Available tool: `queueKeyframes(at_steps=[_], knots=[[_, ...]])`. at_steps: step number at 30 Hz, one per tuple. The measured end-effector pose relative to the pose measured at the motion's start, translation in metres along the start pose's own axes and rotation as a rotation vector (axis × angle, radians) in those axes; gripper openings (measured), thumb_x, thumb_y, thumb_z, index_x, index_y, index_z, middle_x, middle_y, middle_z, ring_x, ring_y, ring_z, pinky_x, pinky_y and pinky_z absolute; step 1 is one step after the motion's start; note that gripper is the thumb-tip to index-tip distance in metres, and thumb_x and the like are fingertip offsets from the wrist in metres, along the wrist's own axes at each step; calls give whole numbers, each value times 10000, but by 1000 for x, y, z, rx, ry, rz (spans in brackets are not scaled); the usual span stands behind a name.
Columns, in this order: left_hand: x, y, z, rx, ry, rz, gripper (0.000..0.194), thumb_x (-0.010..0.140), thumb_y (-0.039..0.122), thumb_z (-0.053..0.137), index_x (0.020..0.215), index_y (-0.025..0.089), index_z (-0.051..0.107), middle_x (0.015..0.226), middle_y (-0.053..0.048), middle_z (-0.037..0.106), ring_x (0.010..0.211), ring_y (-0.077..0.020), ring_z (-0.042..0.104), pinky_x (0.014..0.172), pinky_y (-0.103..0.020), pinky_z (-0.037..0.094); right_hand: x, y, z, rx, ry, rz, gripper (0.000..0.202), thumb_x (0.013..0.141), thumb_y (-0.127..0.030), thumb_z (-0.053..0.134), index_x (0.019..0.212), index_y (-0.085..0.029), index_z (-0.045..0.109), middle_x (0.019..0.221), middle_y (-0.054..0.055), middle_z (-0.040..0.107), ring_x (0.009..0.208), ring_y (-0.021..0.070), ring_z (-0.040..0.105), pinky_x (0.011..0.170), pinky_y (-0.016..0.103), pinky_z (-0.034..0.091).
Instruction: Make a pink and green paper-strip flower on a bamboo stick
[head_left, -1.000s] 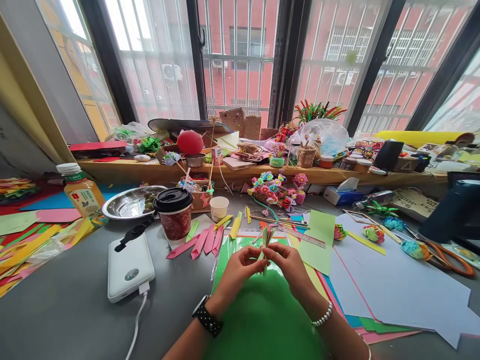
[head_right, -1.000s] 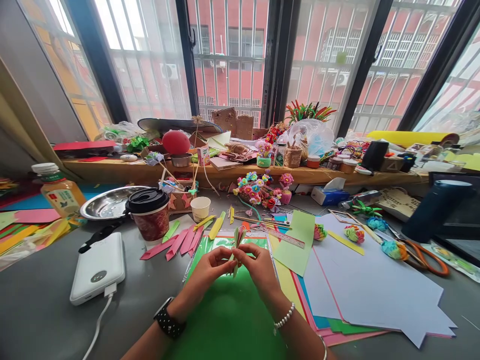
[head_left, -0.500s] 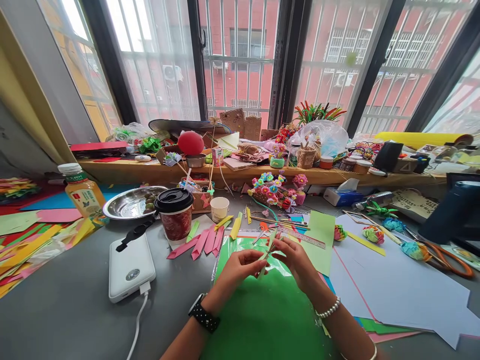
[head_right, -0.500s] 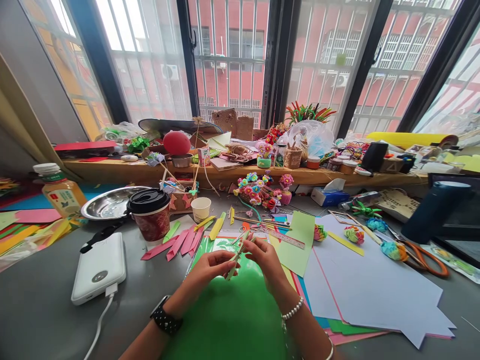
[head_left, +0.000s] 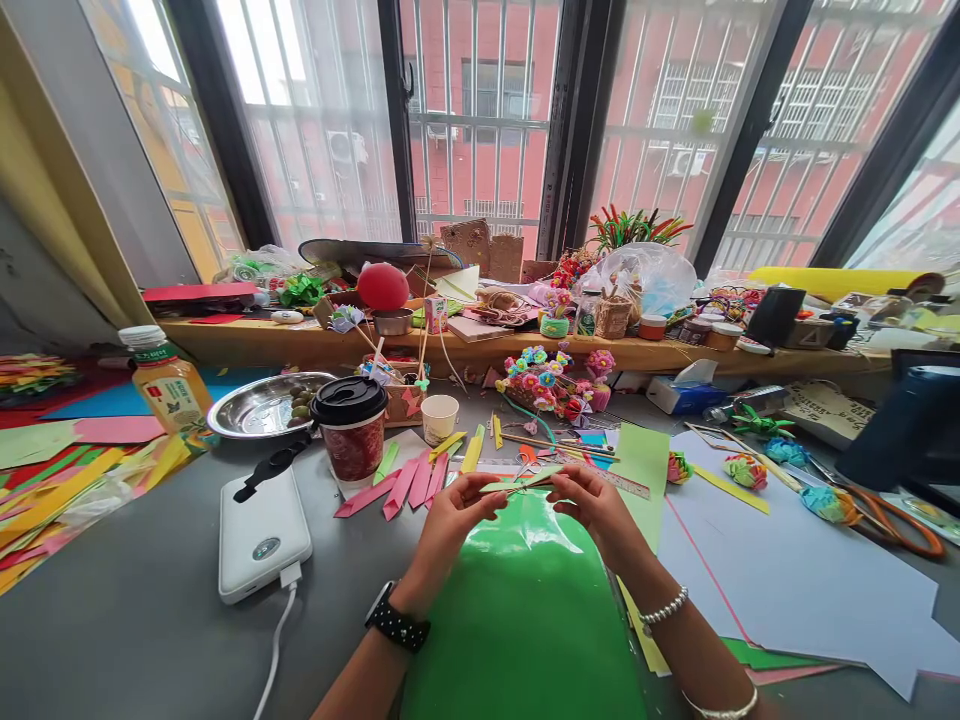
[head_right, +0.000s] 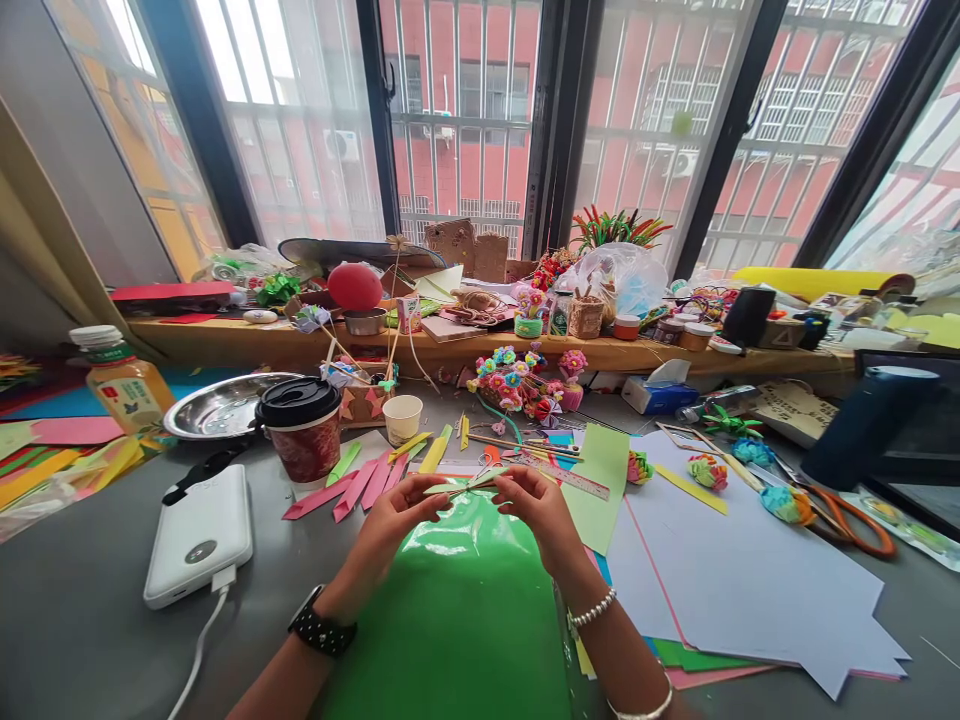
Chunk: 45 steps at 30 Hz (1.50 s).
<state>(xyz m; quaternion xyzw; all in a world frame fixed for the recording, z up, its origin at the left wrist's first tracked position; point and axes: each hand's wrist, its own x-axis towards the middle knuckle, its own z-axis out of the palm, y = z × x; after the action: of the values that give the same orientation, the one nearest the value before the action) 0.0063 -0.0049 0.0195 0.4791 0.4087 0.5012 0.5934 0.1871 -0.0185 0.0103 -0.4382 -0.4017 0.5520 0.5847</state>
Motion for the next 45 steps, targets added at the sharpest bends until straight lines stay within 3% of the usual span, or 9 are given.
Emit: queueKeyframes(at_steps=[9, 15, 22, 27, 34, 40, 45], knots=[[3, -3, -4, -95, 12, 10, 448, 553, 271, 738, 973, 158, 633, 794, -38, 682, 766, -191, 635, 733, -305, 499, 2, 4, -2, -55, 24, -50, 336, 562, -405, 727, 752, -146, 629, 682, 23, 634, 617, 135, 587, 610, 267, 480], [4, -5, -8, -32, 160, 151, 307, 581, 289, 723, 835, 150, 622, 824, -26, 662, 783, -178, 628, 722, -276, 512, 1, 4, -2, -3, 0, -41, 326, 579, -373, 730, 789, -153, 614, 729, 17, 648, 661, 144, 619, 668, 284, 493], [7, -7, -7, -102, 90, 7, 376, 567, 351, 724, 846, 111, 643, 798, -63, 685, 759, -203, 648, 751, -314, 512, -2, 4, 3, -31, -35, -65, 333, 564, -353, 745, 797, -157, 609, 746, 23, 664, 686, 159, 627, 676, 305, 504], [7, -7, -7, -88, 111, 21, 325, 546, 325, 738, 793, 127, 663, 765, -41, 688, 709, -175, 648, 725, -285, 523, -3, 4, 4, -89, -51, -88, 323, 568, -373, 736, 796, -170, 629, 738, 16, 670, 677, 157, 624, 636, 294, 515], [5, -10, -7, -41, 92, 61, 247, 584, 308, 719, 741, 122, 675, 725, -30, 673, 692, -158, 638, 668, -248, 537, -1, 5, 1, -319, 7, -222, 320, 676, -455, 627, 759, -152, 688, 715, 46, 671, 648, 169, 609, 606, 294, 504], [6, -10, -6, -48, 98, 53, 229, 583, 299, 721, 723, 123, 675, 707, -23, 671, 679, -154, 637, 670, -242, 538, -3, 5, -1, -585, 77, -345, 275, 731, -421, 579, 723, -168, 686, 594, 30, 635, 560, 169, 575, 538, 278, 455], [5, -10, -5, -73, 104, 57, 224, 583, 291, 722, 728, 127, 672, 696, -18, 672, 679, -143, 632, 668, -229, 536, -5, 6, -1, -642, 86, -433, 270, 768, -403, 539, 752, -179, 688, 601, 27, 641, 546, 162, 568, 528, 262, 447]])
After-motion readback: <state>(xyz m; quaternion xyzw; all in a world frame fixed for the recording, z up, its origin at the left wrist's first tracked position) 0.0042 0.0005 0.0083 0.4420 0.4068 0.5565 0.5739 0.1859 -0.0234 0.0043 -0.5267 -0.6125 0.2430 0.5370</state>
